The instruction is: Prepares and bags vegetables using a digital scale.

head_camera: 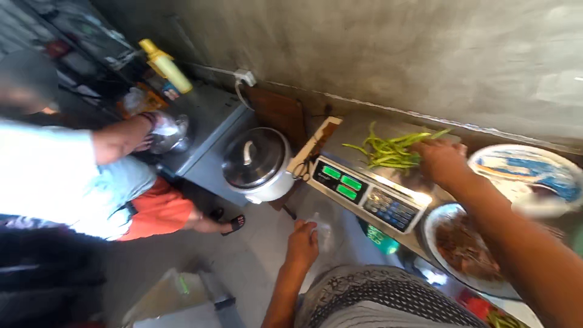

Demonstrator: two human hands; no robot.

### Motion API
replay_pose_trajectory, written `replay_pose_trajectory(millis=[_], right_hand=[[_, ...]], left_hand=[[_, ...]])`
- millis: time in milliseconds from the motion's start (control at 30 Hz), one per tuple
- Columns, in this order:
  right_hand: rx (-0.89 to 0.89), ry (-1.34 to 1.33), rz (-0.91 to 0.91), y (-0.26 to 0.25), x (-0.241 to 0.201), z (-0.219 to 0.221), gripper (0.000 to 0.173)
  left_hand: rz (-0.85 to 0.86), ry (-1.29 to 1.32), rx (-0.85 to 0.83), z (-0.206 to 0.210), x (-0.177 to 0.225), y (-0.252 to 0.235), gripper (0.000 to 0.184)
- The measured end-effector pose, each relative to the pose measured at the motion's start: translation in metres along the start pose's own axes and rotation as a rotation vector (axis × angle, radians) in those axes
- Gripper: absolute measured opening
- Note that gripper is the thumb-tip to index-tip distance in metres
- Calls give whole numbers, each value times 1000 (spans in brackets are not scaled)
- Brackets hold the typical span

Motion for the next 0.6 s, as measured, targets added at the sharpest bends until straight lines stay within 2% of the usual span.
replay_pose_trajectory(millis=[200,400,600], right_hand=[[-23,111,32,-9,9,9,39],[24,49,36,-6,7,-1,29],[33,97,-6,-9,6,-5,31]], left_hand=[[37,1,49,-4,2,-1,31],[-15,23,51,1,-10,2,32],[-18,17,50,3,-11,4,32]])
Point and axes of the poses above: each hand's wrist, its own y-axis away from the middle knuckle, its own z-axis out of the palm, x = y × z, the point moved 8 cm from there along -y, towards the middle knuckle, and after that the axes turned 3 degrees about -x, right-handed, at the moved point
